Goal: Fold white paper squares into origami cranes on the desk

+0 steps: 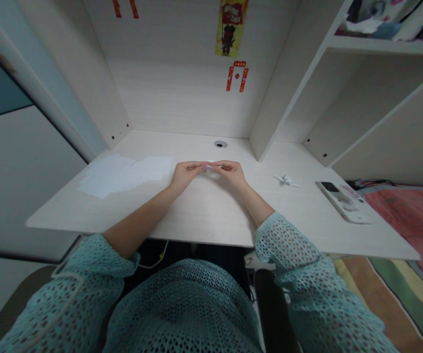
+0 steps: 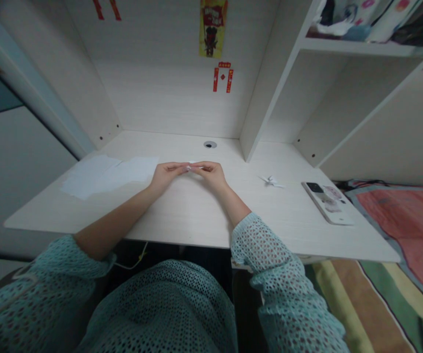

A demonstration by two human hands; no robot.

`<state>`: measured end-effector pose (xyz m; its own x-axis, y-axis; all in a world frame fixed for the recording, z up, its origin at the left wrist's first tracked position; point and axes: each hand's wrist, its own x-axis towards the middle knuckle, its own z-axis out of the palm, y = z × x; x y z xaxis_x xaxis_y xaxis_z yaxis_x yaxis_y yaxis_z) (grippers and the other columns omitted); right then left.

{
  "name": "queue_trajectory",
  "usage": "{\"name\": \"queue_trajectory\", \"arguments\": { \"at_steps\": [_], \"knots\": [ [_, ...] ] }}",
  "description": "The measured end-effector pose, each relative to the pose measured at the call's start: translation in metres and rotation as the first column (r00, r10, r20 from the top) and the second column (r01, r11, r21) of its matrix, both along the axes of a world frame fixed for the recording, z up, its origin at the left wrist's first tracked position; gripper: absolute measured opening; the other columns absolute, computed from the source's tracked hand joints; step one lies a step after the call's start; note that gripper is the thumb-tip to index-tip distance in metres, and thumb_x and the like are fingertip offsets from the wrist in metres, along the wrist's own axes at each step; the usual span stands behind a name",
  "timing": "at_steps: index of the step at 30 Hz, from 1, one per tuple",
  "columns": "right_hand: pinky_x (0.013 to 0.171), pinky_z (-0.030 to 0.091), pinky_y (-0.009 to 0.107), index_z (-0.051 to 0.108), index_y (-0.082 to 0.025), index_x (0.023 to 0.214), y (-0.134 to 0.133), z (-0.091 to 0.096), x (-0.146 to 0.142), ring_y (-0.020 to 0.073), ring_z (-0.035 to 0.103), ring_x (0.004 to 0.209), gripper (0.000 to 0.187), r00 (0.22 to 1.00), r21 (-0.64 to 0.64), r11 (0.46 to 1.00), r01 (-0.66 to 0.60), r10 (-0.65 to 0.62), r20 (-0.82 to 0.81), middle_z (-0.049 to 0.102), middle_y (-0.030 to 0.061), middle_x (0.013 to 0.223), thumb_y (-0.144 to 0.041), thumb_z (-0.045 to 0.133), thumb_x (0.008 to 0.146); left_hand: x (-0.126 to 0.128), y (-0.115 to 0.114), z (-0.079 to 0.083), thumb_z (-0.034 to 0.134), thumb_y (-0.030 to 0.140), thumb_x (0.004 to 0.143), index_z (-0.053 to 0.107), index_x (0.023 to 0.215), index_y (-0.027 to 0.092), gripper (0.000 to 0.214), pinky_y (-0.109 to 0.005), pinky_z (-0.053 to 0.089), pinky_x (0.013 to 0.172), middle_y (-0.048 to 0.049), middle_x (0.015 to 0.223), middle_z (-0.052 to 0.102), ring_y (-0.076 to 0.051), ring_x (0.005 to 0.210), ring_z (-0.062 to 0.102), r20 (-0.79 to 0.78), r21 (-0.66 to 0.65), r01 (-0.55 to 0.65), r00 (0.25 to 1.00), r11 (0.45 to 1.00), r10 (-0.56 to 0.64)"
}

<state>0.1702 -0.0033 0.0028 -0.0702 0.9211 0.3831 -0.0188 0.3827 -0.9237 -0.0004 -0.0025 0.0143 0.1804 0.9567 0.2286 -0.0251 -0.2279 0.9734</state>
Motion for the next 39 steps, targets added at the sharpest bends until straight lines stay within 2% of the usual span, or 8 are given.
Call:
{"name": "queue_trajectory", "arguments": {
  "at_steps": [12, 20, 29, 36, 39],
  "knots": [
    [0.077, 0.05, 0.034, 0.074, -0.024, 0.072, 0.0, 0.001, 0.002, 0.0184, 0.066, 0.076, 0.021, 0.998, 0.008, 0.999, 0.038, -0.039, 0.051, 0.073, 0.0028, 0.079, -0.043, 0.074, 0.063, -0.003, 0.002, 0.001, 0.077, 0.038, 0.061, 0.075, 0.081, 0.018, 0.028, -0.035, 0.046, 0.089, -0.0081, 0.091, 0.073, -0.022, 0.091, 0.065, -0.055, -0.001, -0.009, 0.998, 1.0, 0.009],
    [0.079, 0.05, 0.035, 0.074, -0.024, 0.073, 0.006, -0.004, 0.003, 0.0182, 0.066, 0.077, 0.024, 0.998, -0.019, 0.998, 0.054, -0.053, 0.02, 0.073, 0.0026, 0.08, -0.044, 0.075, 0.061, -0.004, 0.005, -0.002, 0.078, 0.038, 0.059, 0.074, 0.08, 0.019, 0.029, -0.035, 0.047, 0.09, -0.0067, 0.09, 0.073, -0.021, 0.089, 0.065, -0.033, 0.037, -0.063, 0.997, 0.997, 0.064],
    [0.075, 0.051, 0.034, 0.074, -0.023, 0.075, -0.002, 0.003, -0.003, 0.018, 0.065, 0.075, 0.024, 0.996, 0.011, 0.996, 0.084, -0.083, -0.021, 0.073, 0.0033, 0.08, -0.044, 0.074, 0.062, 0.0, -0.002, 0.002, 0.074, 0.039, 0.064, 0.074, 0.079, 0.018, 0.027, -0.034, 0.048, 0.088, -0.0065, 0.09, 0.073, -0.02, 0.087, 0.066, -0.031, 0.101, -0.124, 0.991, 0.987, 0.127],
    [0.063, 0.049, 0.029, 0.073, -0.02, 0.084, -0.006, 0.0, -0.014, 0.0174, 0.066, 0.07, 0.033, 0.988, -0.107, 0.985, 0.134, -0.141, -0.067, 0.072, 0.0049, 0.076, -0.048, 0.07, 0.066, 0.0, -0.004, 0.004, 0.073, 0.038, 0.066, 0.073, 0.08, 0.016, 0.026, -0.033, 0.048, 0.088, -0.0072, 0.09, 0.072, -0.02, 0.086, 0.066, -0.009, 0.166, -0.172, 0.984, 0.971, 0.176],
    [0.065, 0.049, 0.028, 0.072, -0.019, 0.079, -0.004, 0.002, -0.013, 0.0161, 0.065, 0.069, 0.033, 0.989, -0.073, 0.99, 0.122, -0.127, -0.069, 0.071, 0.0035, 0.073, -0.048, 0.072, 0.063, 0.001, -0.002, 0.002, 0.073, 0.038, 0.066, 0.072, 0.08, 0.015, 0.027, -0.033, 0.049, 0.085, -0.0073, 0.089, 0.072, -0.019, 0.083, 0.066, -0.002, 0.169, -0.145, 0.989, 0.975, 0.147]
  ]
}}
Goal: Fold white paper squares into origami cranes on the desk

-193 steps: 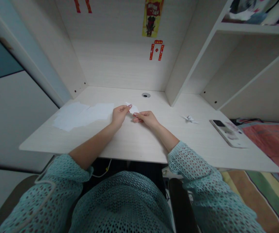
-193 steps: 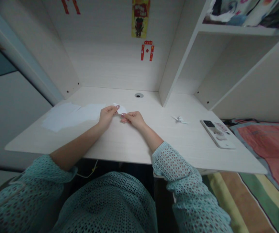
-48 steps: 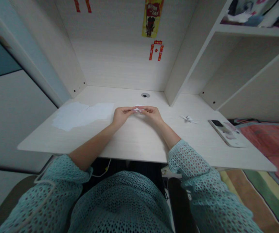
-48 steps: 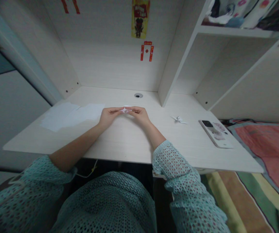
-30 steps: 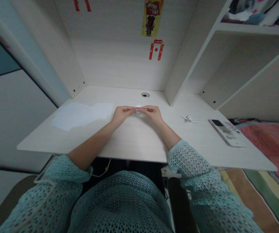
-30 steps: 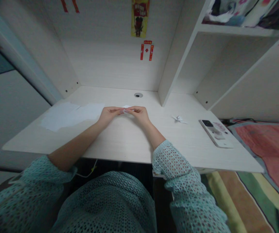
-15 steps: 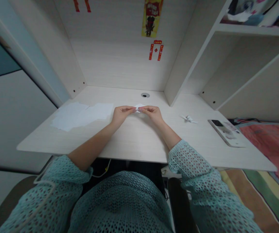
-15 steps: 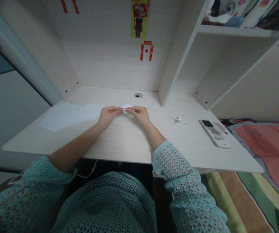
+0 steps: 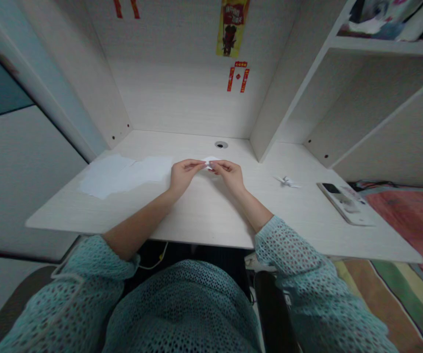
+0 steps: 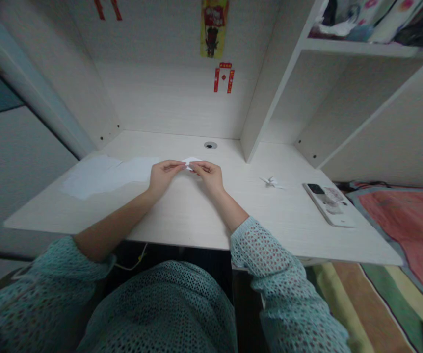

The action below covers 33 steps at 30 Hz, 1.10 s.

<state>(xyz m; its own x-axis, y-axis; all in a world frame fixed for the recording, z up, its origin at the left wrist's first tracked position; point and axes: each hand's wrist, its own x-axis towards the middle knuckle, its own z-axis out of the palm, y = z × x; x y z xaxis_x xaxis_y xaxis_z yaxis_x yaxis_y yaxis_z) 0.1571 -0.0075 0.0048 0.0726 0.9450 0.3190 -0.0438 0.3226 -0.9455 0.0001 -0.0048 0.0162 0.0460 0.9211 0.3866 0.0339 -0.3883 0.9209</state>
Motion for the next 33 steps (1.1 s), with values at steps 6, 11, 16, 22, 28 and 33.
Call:
{"name": "queue_trajectory", "arguments": {
  "at_steps": [6, 11, 16, 22, 28, 33],
  "knots": [
    [0.072, 0.05, 0.029, 0.071, -0.021, 0.075, 0.005, 0.005, 0.011, 0.0153, 0.064, 0.073, 0.028, 0.999, 0.106, 0.994, -0.023, 0.02, 0.034, 0.072, 0.003, 0.079, -0.047, 0.073, 0.063, -0.001, -0.001, 0.001, 0.075, 0.035, 0.063, 0.069, 0.088, 0.017, 0.031, -0.027, 0.051, 0.073, -0.0038, 0.078, 0.071, -0.016, 0.073, 0.066, -0.014, 0.001, 0.012, 1.0, 1.0, -0.012],
    [0.071, 0.05, 0.03, 0.071, -0.022, 0.075, 0.008, 0.002, 0.014, 0.0152, 0.064, 0.072, 0.024, 0.998, 0.154, 0.987, -0.049, 0.041, 0.054, 0.071, 0.003, 0.08, -0.044, 0.072, 0.067, -0.002, -0.002, 0.004, 0.076, 0.034, 0.063, 0.068, 0.09, 0.017, 0.033, -0.027, 0.051, 0.074, -0.0038, 0.079, 0.071, -0.016, 0.075, 0.067, 0.015, 0.001, 0.006, 1.0, 1.0, -0.006],
    [0.073, 0.051, 0.031, 0.072, -0.022, 0.076, 0.005, 0.005, 0.013, 0.0158, 0.065, 0.075, 0.021, 0.998, 0.184, 0.982, -0.053, 0.044, 0.051, 0.072, 0.0034, 0.081, -0.042, 0.072, 0.068, -0.001, -0.001, 0.004, 0.077, 0.034, 0.061, 0.069, 0.077, 0.015, 0.026, -0.029, 0.051, 0.078, -0.0063, 0.084, 0.071, -0.017, 0.077, 0.066, 0.039, 0.02, -0.017, 0.999, 1.0, 0.016],
    [0.077, 0.051, 0.032, 0.073, -0.022, 0.077, 0.002, 0.008, 0.012, 0.0165, 0.065, 0.077, 0.02, 0.999, 0.149, 0.988, -0.038, 0.036, 0.017, 0.073, 0.0035, 0.084, -0.039, 0.073, 0.066, -0.002, 0.005, -0.002, 0.077, 0.033, 0.061, 0.07, 0.077, 0.015, 0.025, -0.031, 0.051, 0.079, -0.0066, 0.082, 0.072, -0.017, 0.076, 0.066, 0.077, -0.041, 0.0, 0.997, 0.999, 0.003],
    [0.063, 0.049, 0.028, 0.074, -0.022, 0.079, 0.004, 0.002, 0.011, 0.0139, 0.062, 0.065, 0.025, 0.999, -0.013, 0.999, -0.034, 0.035, 0.017, 0.072, 0.0028, 0.073, -0.042, 0.073, 0.065, -0.003, 0.008, -0.007, 0.077, 0.034, 0.061, 0.069, 0.076, 0.015, 0.025, -0.03, 0.05, 0.078, -0.0062, 0.078, 0.071, -0.017, 0.074, 0.066, 0.061, -0.093, -0.003, 0.998, 0.996, 0.009],
    [0.064, 0.049, 0.028, 0.074, -0.02, 0.079, 0.006, -0.001, 0.009, 0.0137, 0.062, 0.063, 0.028, 0.999, -0.024, 0.999, -0.044, 0.044, 0.0, 0.071, 0.003, 0.07, -0.044, 0.073, 0.063, -0.002, 0.01, -0.011, 0.077, 0.036, 0.06, 0.068, 0.076, 0.015, 0.029, -0.031, 0.051, 0.076, -0.0055, 0.072, 0.07, -0.016, 0.07, 0.065, 0.111, -0.153, 0.054, 0.993, 0.987, -0.037]
  ]
}}
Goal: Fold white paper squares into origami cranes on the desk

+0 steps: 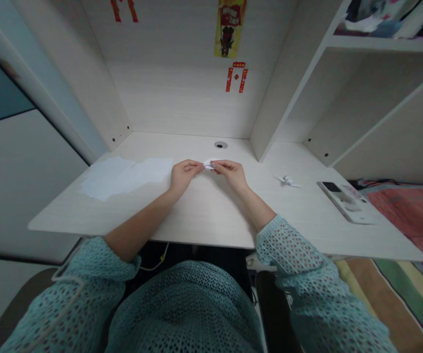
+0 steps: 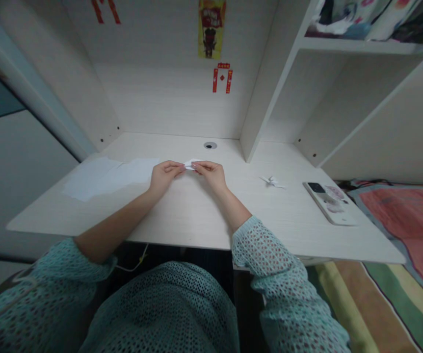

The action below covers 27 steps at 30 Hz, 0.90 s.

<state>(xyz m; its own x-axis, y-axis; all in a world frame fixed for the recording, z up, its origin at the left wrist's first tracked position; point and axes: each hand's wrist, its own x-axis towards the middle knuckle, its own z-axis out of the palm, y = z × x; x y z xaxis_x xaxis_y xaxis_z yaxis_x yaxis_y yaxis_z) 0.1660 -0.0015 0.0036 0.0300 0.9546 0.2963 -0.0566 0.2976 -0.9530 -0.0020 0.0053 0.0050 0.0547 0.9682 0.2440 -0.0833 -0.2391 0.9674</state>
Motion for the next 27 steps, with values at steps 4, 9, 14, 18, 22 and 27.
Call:
{"name": "queue_trajectory", "arguments": {
  "at_steps": [4, 9, 14, 18, 22, 27],
  "knots": [
    [0.07, 0.051, 0.031, 0.073, -0.02, 0.076, 0.001, 0.001, 0.001, 0.016, 0.064, 0.07, 0.029, 1.0, 0.037, 0.999, 0.01, -0.01, 0.018, 0.072, 0.0042, 0.076, -0.045, 0.074, 0.062, 0.0, 0.0, 0.001, 0.078, 0.036, 0.059, 0.069, 0.077, 0.015, 0.029, -0.031, 0.05, 0.078, -0.0064, 0.077, 0.071, -0.017, 0.074, 0.065, -0.011, -0.015, 0.012, 1.0, 1.0, -0.012],
    [0.074, 0.052, 0.032, 0.073, -0.02, 0.077, 0.001, 0.002, 0.004, 0.0166, 0.065, 0.073, 0.03, 1.0, 0.06, 0.998, 0.013, -0.015, 0.026, 0.073, 0.0047, 0.079, -0.046, 0.075, 0.061, 0.003, -0.003, 0.005, 0.079, 0.035, 0.056, 0.07, 0.077, 0.015, 0.03, -0.03, 0.048, 0.082, -0.0061, 0.081, 0.072, -0.016, 0.078, 0.065, 0.068, -0.103, 0.023, 0.998, 0.994, -0.016],
    [0.08, 0.051, 0.034, 0.073, -0.021, 0.077, 0.0, 0.005, 0.006, 0.0168, 0.066, 0.077, 0.027, 1.0, 0.112, 0.993, -0.019, 0.017, 0.016, 0.073, 0.0042, 0.083, -0.044, 0.075, 0.062, 0.004, -0.005, 0.007, 0.08, 0.03, 0.056, 0.071, 0.079, 0.016, 0.028, -0.03, 0.048, 0.086, -0.0059, 0.085, 0.072, -0.015, 0.083, 0.065, 0.19, -0.165, 0.09, 0.98, 0.982, -0.058],
    [0.08, 0.052, 0.035, 0.072, -0.022, 0.075, -0.003, 0.01, 0.008, 0.0167, 0.066, 0.077, 0.024, 0.999, 0.135, 0.991, -0.021, 0.017, 0.031, 0.073, 0.0035, 0.082, -0.042, 0.075, 0.062, 0.004, -0.004, 0.006, 0.079, 0.03, 0.057, 0.07, 0.081, 0.016, 0.029, -0.031, 0.049, 0.086, -0.0066, 0.087, 0.072, -0.016, 0.086, 0.066, 0.223, -0.164, 0.117, 0.972, 0.98, -0.079],
    [0.079, 0.052, 0.035, 0.072, -0.022, 0.076, -0.003, 0.012, 0.01, 0.0169, 0.066, 0.077, 0.024, 0.998, 0.156, 0.988, -0.022, 0.011, 0.065, 0.073, 0.0037, 0.082, -0.042, 0.074, 0.064, 0.004, -0.003, 0.005, 0.079, 0.029, 0.058, 0.07, 0.083, 0.016, 0.029, -0.032, 0.049, 0.087, -0.0065, 0.087, 0.071, -0.016, 0.085, 0.067, 0.234, -0.156, 0.137, 0.967, 0.978, -0.098],
    [0.078, 0.051, 0.035, 0.072, -0.023, 0.077, -0.002, 0.011, 0.013, 0.0168, 0.065, 0.077, 0.022, 0.998, 0.158, 0.987, -0.038, 0.029, 0.061, 0.072, 0.0034, 0.083, -0.041, 0.074, 0.065, 0.004, -0.004, 0.007, 0.08, 0.028, 0.057, 0.071, 0.081, 0.016, 0.028, -0.031, 0.049, 0.087, -0.0064, 0.084, 0.072, -0.015, 0.083, 0.067, 0.253, -0.143, 0.156, 0.961, 0.977, -0.116]
  ]
}}
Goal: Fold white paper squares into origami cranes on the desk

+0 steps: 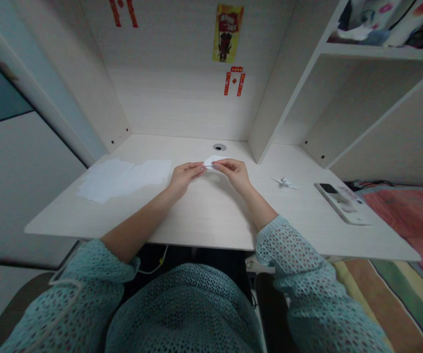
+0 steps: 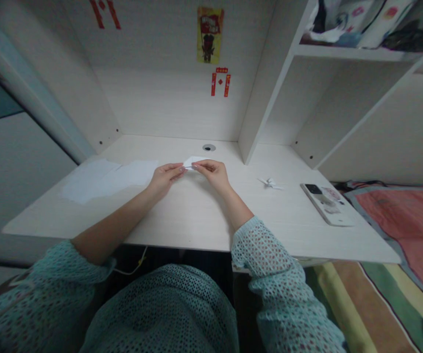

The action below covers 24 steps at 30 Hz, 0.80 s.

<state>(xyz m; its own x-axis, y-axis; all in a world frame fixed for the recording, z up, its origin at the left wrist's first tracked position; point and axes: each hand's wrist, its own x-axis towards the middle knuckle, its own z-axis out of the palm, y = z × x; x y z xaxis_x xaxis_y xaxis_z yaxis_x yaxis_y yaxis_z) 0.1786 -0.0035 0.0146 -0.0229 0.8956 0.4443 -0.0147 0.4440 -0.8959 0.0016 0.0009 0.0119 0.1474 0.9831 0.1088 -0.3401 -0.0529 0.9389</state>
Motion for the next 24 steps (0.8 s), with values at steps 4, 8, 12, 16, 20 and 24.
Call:
{"name": "queue_trajectory", "arguments": {
  "at_steps": [4, 8, 12, 16, 20, 24],
  "knots": [
    [0.078, 0.051, 0.034, 0.073, -0.023, 0.077, -0.0004, 0.0006, 0.0004, 0.0159, 0.065, 0.075, 0.02, 1.0, 0.008, 1.0, -0.008, 0.008, -0.022, 0.072, 0.0029, 0.082, -0.04, 0.074, 0.065, 0.0009, -0.0026, 0.0033, 0.08, 0.03, 0.056, 0.071, 0.08, 0.016, 0.029, -0.032, 0.049, 0.088, -0.0062, 0.085, 0.072, -0.016, 0.085, 0.067, -0.027, 0.014, -0.01, 1.0, 1.0, 0.01],
    [0.077, 0.051, 0.034, 0.072, -0.023, 0.077, 0.0, 0.0002, 0.0012, 0.016, 0.065, 0.075, 0.022, 1.0, 0.001, 1.0, 0.004, -0.004, -0.02, 0.073, 0.003, 0.082, -0.041, 0.074, 0.065, 0.0015, -0.0036, 0.0037, 0.081, 0.031, 0.053, 0.071, 0.078, 0.016, 0.031, -0.034, 0.049, 0.089, -0.0056, 0.083, 0.072, -0.017, 0.083, 0.066, -0.071, 0.035, -0.038, 0.997, 0.999, 0.04],
    [0.077, 0.051, 0.034, 0.072, -0.022, 0.076, 0.0012, -0.0019, 0.0025, 0.0162, 0.065, 0.075, 0.023, 1.0, -0.007, 1.0, 0.009, -0.009, 0.005, 0.072, 0.0035, 0.081, -0.042, 0.074, 0.064, 0.001, -0.0037, 0.0017, 0.08, 0.031, 0.056, 0.071, 0.078, 0.016, 0.029, -0.033, 0.049, 0.088, -0.0051, 0.082, 0.072, -0.017, 0.083, 0.066, -0.108, 0.057, -0.084, 0.99, 0.995, 0.089],
    [0.077, 0.051, 0.034, 0.072, -0.022, 0.076, 0.0003, -0.0013, 0.0021, 0.016, 0.065, 0.075, 0.022, 1.0, 0.009, 1.0, 0.011, -0.011, 0.011, 0.072, 0.0036, 0.081, -0.041, 0.073, 0.065, 0.0006, -0.0038, 0.0004, 0.079, 0.031, 0.058, 0.071, 0.08, 0.016, 0.028, -0.033, 0.049, 0.088, -0.0057, 0.084, 0.072, -0.016, 0.084, 0.066, -0.096, 0.058, -0.086, 0.991, 0.995, 0.091],
    [0.078, 0.052, 0.036, 0.072, -0.022, 0.076, -0.001, 0.0004, 0.0013, 0.0165, 0.065, 0.076, 0.023, 0.999, 0.014, 0.999, 0.03, -0.031, 0.022, 0.072, 0.0036, 0.082, -0.042, 0.073, 0.065, 0.0007, -0.0022, -0.0011, 0.077, 0.031, 0.061, 0.07, 0.084, 0.015, 0.029, -0.032, 0.049, 0.087, -0.0074, 0.089, 0.071, -0.017, 0.087, 0.066, -0.074, 0.014, -0.065, 0.995, 0.998, 0.066],
    [0.079, 0.051, 0.036, 0.073, -0.022, 0.077, -0.0002, -0.0006, 0.002, 0.0166, 0.065, 0.077, 0.022, 1.0, 0.015, 1.0, 0.025, -0.025, 0.007, 0.072, 0.0038, 0.083, -0.042, 0.073, 0.066, 0.0004, -0.0003, -0.0029, 0.077, 0.028, 0.061, 0.07, 0.085, 0.016, 0.028, -0.031, 0.049, 0.088, -0.0071, 0.091, 0.071, -0.015, 0.088, 0.066, -0.026, -0.019, -0.021, 0.999, 1.0, 0.021]
  ]
}}
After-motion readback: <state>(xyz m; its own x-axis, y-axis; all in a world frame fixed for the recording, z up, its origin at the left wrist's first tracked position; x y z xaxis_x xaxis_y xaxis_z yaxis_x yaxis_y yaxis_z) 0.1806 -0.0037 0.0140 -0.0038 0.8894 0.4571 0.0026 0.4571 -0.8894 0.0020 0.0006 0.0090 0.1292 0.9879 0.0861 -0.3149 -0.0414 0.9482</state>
